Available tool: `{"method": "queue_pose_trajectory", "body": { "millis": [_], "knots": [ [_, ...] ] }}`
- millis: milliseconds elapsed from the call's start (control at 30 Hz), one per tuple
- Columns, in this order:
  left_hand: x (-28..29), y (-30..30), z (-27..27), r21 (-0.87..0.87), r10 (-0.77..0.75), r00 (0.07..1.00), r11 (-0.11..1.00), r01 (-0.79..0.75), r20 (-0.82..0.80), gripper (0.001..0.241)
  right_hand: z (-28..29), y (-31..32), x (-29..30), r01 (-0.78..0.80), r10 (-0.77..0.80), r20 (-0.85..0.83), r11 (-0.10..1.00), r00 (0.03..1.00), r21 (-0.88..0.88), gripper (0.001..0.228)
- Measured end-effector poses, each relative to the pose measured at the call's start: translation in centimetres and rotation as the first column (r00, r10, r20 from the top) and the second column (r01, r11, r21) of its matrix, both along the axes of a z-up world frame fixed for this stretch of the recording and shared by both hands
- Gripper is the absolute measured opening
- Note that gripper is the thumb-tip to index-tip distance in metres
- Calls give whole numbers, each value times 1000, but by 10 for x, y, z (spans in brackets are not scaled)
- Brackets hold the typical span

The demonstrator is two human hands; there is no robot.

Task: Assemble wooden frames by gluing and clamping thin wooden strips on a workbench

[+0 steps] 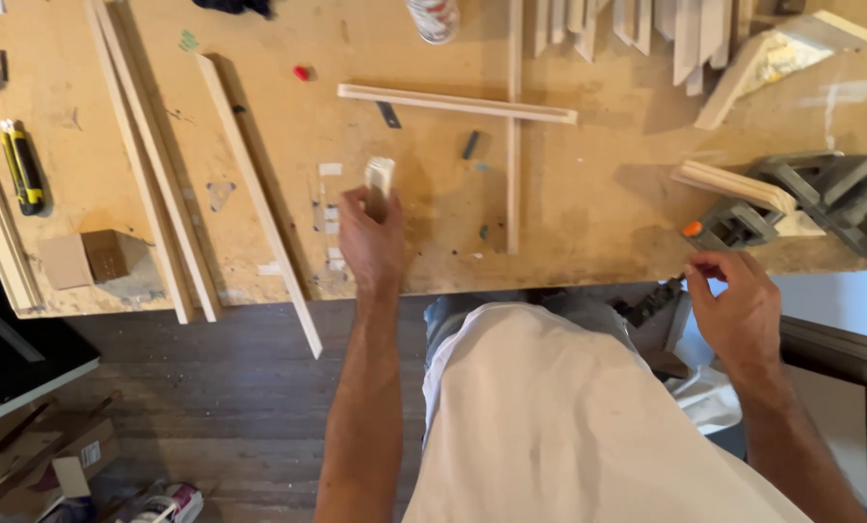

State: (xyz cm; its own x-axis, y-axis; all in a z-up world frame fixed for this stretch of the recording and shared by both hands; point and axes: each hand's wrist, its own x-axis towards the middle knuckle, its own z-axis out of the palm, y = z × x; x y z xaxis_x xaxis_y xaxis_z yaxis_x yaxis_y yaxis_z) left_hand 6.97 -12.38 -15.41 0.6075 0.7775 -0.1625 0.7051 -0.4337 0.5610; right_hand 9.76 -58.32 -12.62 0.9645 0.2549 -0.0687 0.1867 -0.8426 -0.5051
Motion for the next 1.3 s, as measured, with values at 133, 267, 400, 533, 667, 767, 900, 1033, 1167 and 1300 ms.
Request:
{"method": "queue_pose_trajectory", "body": {
  "millis": [133,267,400,533,667,767,900,1033,1167,1300],
  "knots": [
    [10,0,-21,73,27,997,997,-32,69,36,3,-21,7,-9,11,-42,998,999,54,10],
    [16,0,-21,88,92,995,992,-95,36,34,12,-34,10,-21,25,-45,995,999,94,10],
    [21,12,-29,97,61,998,993,-60,-11,37,10,-40,8,-39,43,-27,990,999,136,10],
    [32,25,-22,98,-25,1000,995,26,-16,36,7,-28,3,-27,34,-49,992,998,126,14],
    [30,40,-29,120,-100,994,988,94,47,50,17,-18,-11,-24,31,-58,993,998,113,17],
    [20,53,-38,319,-168,971,942,108,167,27,17,-9,-18,-20,28,-66,994,997,111,17],
    [10,65,-38,394,-226,959,908,144,169,20,8,4,-32,22,-18,-80,998,997,51,18],
    [16,55,-18,297,-164,981,946,128,102,31,9,24,-39,35,-28,-96,997,995,63,19],
    [9,37,-33,340,-250,963,901,269,-98,44,11,37,-46,89,-85,-109,996,990,25,20],
    [9,44,-84,612,-308,950,760,221,40,37,4,94,-48,-207,206,145,978,968,-7,13]
  ]
}}
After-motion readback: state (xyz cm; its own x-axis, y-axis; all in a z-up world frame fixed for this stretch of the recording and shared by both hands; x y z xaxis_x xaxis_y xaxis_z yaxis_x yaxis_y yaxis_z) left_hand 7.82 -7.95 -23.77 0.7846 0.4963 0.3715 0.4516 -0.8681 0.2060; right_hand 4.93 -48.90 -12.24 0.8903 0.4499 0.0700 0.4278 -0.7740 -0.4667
